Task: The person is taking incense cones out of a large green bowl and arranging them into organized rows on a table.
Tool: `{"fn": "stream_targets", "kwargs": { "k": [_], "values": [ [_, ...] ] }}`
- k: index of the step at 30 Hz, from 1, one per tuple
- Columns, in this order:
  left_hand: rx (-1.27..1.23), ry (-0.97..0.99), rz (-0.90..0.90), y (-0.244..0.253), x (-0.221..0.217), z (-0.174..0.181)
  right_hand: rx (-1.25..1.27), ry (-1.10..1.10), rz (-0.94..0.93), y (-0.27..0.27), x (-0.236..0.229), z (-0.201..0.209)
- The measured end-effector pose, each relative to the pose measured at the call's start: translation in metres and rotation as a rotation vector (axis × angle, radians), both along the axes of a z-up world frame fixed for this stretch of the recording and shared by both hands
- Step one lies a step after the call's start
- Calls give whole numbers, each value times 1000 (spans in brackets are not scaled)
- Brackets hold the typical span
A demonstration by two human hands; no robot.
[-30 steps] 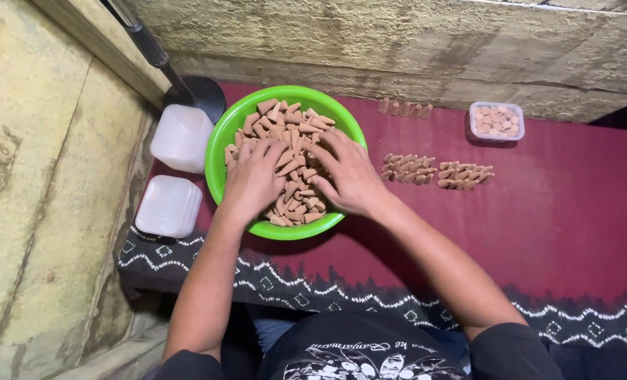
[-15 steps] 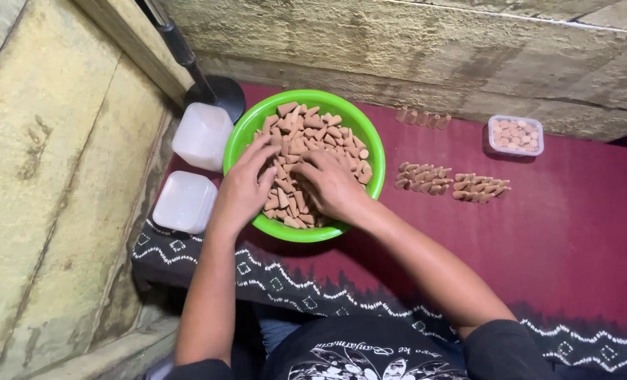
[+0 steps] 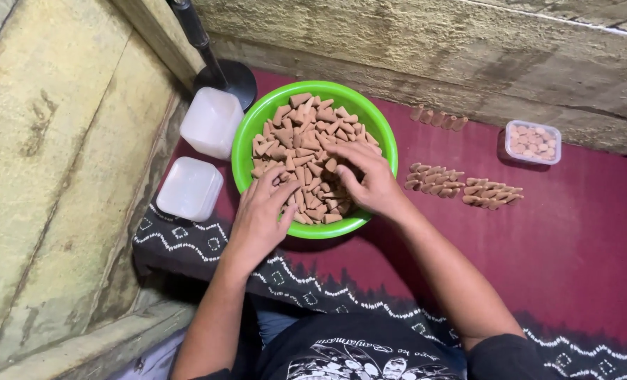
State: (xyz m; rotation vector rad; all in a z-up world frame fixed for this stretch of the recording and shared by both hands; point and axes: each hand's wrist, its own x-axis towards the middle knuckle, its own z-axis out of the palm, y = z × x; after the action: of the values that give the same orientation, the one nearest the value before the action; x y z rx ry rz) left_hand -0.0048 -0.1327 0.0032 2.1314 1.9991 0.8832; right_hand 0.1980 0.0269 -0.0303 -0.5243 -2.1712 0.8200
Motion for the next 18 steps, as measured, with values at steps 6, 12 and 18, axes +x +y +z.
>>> {"fn": "stream_targets", "kwargs": {
  "k": [6,12,18],
  "values": [
    [-176,125,-56,31,-19,-11,-176,184,-170,4,8,2],
    [6,-145,-116,59,-23,-32,-450,355,-65,2,9,-4],
    [-64,-501,-182,88,-6,21,-446,368,-138,4,11,4]
  ]
}}
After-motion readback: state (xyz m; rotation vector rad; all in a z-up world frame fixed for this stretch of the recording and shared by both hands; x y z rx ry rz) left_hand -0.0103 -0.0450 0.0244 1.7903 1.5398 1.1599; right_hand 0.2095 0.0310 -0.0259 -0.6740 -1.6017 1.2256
